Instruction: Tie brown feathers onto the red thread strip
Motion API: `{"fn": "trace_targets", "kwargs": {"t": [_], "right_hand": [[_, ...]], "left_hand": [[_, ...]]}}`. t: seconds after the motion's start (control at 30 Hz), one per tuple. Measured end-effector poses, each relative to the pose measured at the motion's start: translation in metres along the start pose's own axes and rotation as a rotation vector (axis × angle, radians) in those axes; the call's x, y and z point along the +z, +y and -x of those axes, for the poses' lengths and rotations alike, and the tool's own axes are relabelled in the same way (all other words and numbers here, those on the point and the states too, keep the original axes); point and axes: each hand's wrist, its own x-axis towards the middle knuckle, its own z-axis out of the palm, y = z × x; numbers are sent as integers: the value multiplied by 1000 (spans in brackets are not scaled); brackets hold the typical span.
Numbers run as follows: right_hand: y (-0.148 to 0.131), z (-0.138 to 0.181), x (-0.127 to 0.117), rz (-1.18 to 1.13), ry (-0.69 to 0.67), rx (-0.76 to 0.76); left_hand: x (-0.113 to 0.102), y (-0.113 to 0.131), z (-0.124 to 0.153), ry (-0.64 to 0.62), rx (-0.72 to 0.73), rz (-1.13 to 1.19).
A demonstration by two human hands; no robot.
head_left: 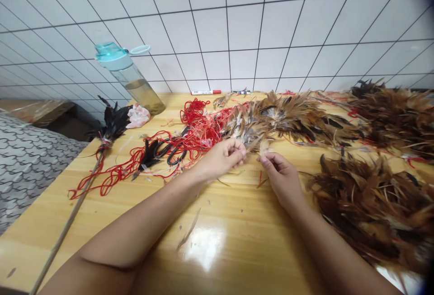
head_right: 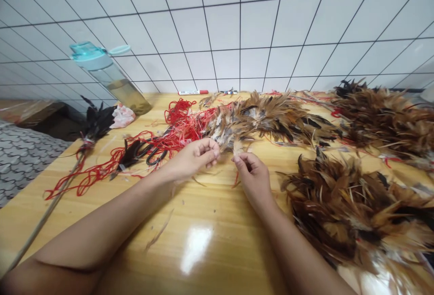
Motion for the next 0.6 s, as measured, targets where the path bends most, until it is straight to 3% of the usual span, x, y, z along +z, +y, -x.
{"fn": "trace_targets", "kwargs": {"t": [0.1, 0.23, 0.6], "right_hand": [[1, 1, 1, 52, -10, -66], [3, 2, 3, 95, -15, -136], [3, 0, 4, 62, -24, -136]], "left_hand": [[13, -8, -1, 13, -34, 246], [19, -15, -2, 22, -50, 408], [26, -21, -2, 34, -27, 382]]}}
